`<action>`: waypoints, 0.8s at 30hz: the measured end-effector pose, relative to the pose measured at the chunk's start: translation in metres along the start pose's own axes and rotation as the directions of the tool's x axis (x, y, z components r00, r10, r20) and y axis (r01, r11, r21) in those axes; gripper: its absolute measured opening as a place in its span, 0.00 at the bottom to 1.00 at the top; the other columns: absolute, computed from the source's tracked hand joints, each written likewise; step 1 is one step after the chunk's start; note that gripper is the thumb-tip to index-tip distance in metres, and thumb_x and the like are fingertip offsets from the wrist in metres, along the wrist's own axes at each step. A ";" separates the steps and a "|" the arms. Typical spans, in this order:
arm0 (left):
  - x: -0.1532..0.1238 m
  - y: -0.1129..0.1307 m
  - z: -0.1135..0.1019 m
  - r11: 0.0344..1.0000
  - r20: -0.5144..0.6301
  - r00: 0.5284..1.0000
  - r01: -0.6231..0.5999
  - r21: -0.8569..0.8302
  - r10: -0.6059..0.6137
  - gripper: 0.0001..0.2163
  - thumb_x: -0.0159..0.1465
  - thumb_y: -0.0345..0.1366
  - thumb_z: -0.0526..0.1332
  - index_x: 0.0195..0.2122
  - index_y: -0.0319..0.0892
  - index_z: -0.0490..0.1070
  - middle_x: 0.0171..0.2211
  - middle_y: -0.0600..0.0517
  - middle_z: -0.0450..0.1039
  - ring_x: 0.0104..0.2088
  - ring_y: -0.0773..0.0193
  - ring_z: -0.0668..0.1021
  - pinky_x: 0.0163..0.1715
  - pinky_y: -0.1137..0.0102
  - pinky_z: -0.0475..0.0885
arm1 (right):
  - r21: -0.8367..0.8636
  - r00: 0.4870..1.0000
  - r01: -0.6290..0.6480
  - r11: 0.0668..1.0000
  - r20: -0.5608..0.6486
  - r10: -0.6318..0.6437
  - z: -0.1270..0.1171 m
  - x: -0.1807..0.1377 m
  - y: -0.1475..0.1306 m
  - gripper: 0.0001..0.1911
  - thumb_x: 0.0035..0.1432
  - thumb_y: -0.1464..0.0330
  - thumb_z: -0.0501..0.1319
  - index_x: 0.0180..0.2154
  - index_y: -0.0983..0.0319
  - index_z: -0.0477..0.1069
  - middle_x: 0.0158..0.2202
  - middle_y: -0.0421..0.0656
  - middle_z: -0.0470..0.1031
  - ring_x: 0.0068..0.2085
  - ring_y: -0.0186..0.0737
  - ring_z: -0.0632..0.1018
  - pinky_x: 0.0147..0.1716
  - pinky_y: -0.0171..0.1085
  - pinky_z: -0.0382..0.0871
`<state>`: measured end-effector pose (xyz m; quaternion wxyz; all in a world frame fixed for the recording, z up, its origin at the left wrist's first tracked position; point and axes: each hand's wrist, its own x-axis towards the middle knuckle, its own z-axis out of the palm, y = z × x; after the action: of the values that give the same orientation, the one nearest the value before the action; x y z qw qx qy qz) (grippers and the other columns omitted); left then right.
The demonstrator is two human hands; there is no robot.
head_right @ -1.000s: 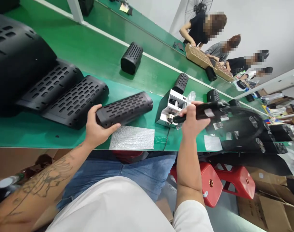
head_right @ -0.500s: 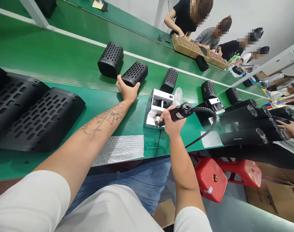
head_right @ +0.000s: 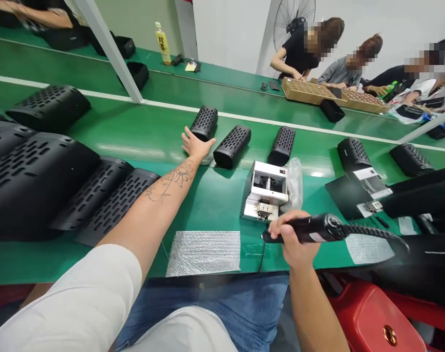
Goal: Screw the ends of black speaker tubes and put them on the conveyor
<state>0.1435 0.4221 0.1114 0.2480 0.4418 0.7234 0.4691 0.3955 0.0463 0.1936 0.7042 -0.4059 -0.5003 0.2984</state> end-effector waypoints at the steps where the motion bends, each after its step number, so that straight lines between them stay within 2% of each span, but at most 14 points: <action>1: 0.005 0.003 0.000 0.997 0.028 0.999 0.035 -0.065 -0.033 0.61 0.58 0.34 0.87 0.85 0.39 0.51 0.85 0.23 0.52 0.87 0.32 0.60 0.87 0.40 0.49 | 0.012 1.000 -0.005 1.000 0.011 0.005 -0.001 -0.004 -0.004 0.13 0.67 0.58 0.80 0.41 0.55 0.82 0.24 0.34 0.78 0.20 0.37 0.79 0.25 0.41 0.83; 3: 0.008 0.010 0.000 0.981 0.034 0.995 0.093 -0.172 -0.089 0.57 0.57 0.30 0.87 0.82 0.41 0.56 0.80 0.25 0.62 0.82 0.34 0.70 0.84 0.44 0.61 | 0.028 0.999 -0.023 0.999 0.023 0.023 -0.002 -0.011 -0.010 0.11 0.68 0.59 0.79 0.42 0.56 0.82 0.25 0.34 0.79 0.21 0.36 0.80 0.26 0.40 0.84; 6: -0.002 0.022 -0.003 0.951 -0.017 0.987 0.152 -0.269 -0.163 0.49 0.63 0.33 0.84 0.79 0.40 0.57 0.75 0.25 0.67 0.73 0.40 0.80 0.74 0.50 0.76 | 0.031 0.999 -0.034 0.999 0.015 0.033 -0.003 -0.020 -0.016 0.12 0.69 0.58 0.79 0.42 0.56 0.82 0.25 0.34 0.79 0.22 0.35 0.80 0.27 0.39 0.84; 9: -0.030 0.027 -0.017 0.909 -0.052 0.975 0.180 -0.376 -0.215 0.40 0.72 0.38 0.79 0.76 0.39 0.56 0.71 0.30 0.72 0.66 0.52 0.85 0.67 0.60 0.82 | 0.046 0.999 -0.036 0.998 0.000 0.036 0.000 -0.026 -0.023 0.13 0.69 0.57 0.79 0.42 0.57 0.81 0.25 0.34 0.78 0.21 0.35 0.79 0.27 0.39 0.83; 11: -0.061 0.017 -0.037 0.876 -0.060 0.977 0.153 -0.458 -0.203 0.38 0.73 0.40 0.79 0.74 0.41 0.56 0.68 0.36 0.76 0.62 0.59 0.86 0.64 0.65 0.83 | 0.083 0.999 -0.047 0.995 -0.002 0.047 0.005 -0.029 -0.030 0.14 0.69 0.56 0.78 0.42 0.56 0.80 0.25 0.33 0.76 0.20 0.34 0.77 0.26 0.38 0.82; 13: -0.102 -0.005 -0.069 0.823 -0.059 0.990 0.074 -0.564 -0.129 0.40 0.70 0.44 0.82 0.73 0.45 0.58 0.65 0.40 0.78 0.59 0.60 0.87 0.63 0.65 0.84 | 0.142 0.998 -0.059 0.988 0.026 0.056 0.011 -0.032 -0.040 0.14 0.69 0.56 0.78 0.42 0.55 0.79 0.24 0.31 0.75 0.19 0.33 0.75 0.24 0.36 0.80; 14: -0.125 -0.021 -0.090 0.786 -0.050 0.997 0.009 -0.618 -0.050 0.42 0.68 0.48 0.83 0.73 0.46 0.60 0.64 0.42 0.79 0.59 0.58 0.87 0.63 0.62 0.85 | 0.177 0.996 -0.068 0.982 0.061 0.058 0.014 -0.033 -0.046 0.14 0.70 0.55 0.77 0.43 0.55 0.79 0.24 0.31 0.73 0.18 0.32 0.74 0.24 0.35 0.79; 17: -0.191 -0.082 -0.168 0.780 0.047 0.979 -0.130 -0.613 0.200 0.46 0.60 0.55 0.85 0.73 0.47 0.66 0.65 0.42 0.79 0.62 0.49 0.87 0.65 0.55 0.87 | 0.277 0.968 -0.102 0.955 0.248 0.031 0.021 -0.041 -0.068 0.13 0.74 0.53 0.72 0.44 0.54 0.78 0.23 0.29 0.69 0.16 0.30 0.69 0.22 0.34 0.75; 19: -0.223 -0.123 -0.221 0.829 0.176 0.937 -0.166 -0.534 0.301 0.50 0.55 0.56 0.86 0.75 0.47 0.69 0.65 0.41 0.80 0.64 0.44 0.86 0.64 0.53 0.88 | 0.323 0.930 -0.114 0.939 0.367 -0.014 0.023 -0.048 -0.082 0.14 0.75 0.52 0.70 0.45 0.54 0.78 0.22 0.28 0.66 0.14 0.29 0.65 0.20 0.33 0.73; 21: -0.243 -0.154 -0.264 0.880 0.338 0.873 -0.184 -0.439 0.351 0.52 0.54 0.55 0.86 0.77 0.47 0.69 0.64 0.40 0.81 0.62 0.42 0.88 0.60 0.53 0.90 | 0.345 0.905 -0.091 0.934 0.419 -0.067 0.022 -0.055 -0.095 0.15 0.75 0.51 0.69 0.45 0.54 0.77 0.22 0.27 0.64 0.13 0.28 0.63 0.19 0.33 0.70; 24: -0.257 -0.179 -0.299 0.917 0.538 0.757 -0.209 -0.339 0.371 0.51 0.56 0.55 0.85 0.78 0.49 0.68 0.62 0.42 0.82 0.58 0.43 0.90 0.57 0.52 0.92 | 0.306 0.923 0.014 0.952 0.361 -0.130 0.020 -0.064 -0.106 0.15 0.73 0.51 0.71 0.42 0.53 0.75 0.21 0.27 0.65 0.11 0.27 0.62 0.17 0.33 0.69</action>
<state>-0.0354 0.0304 0.0671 0.4400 0.6370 0.4639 0.4306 0.3578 -0.0530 0.2593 0.6585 -0.2114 -0.5901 0.4165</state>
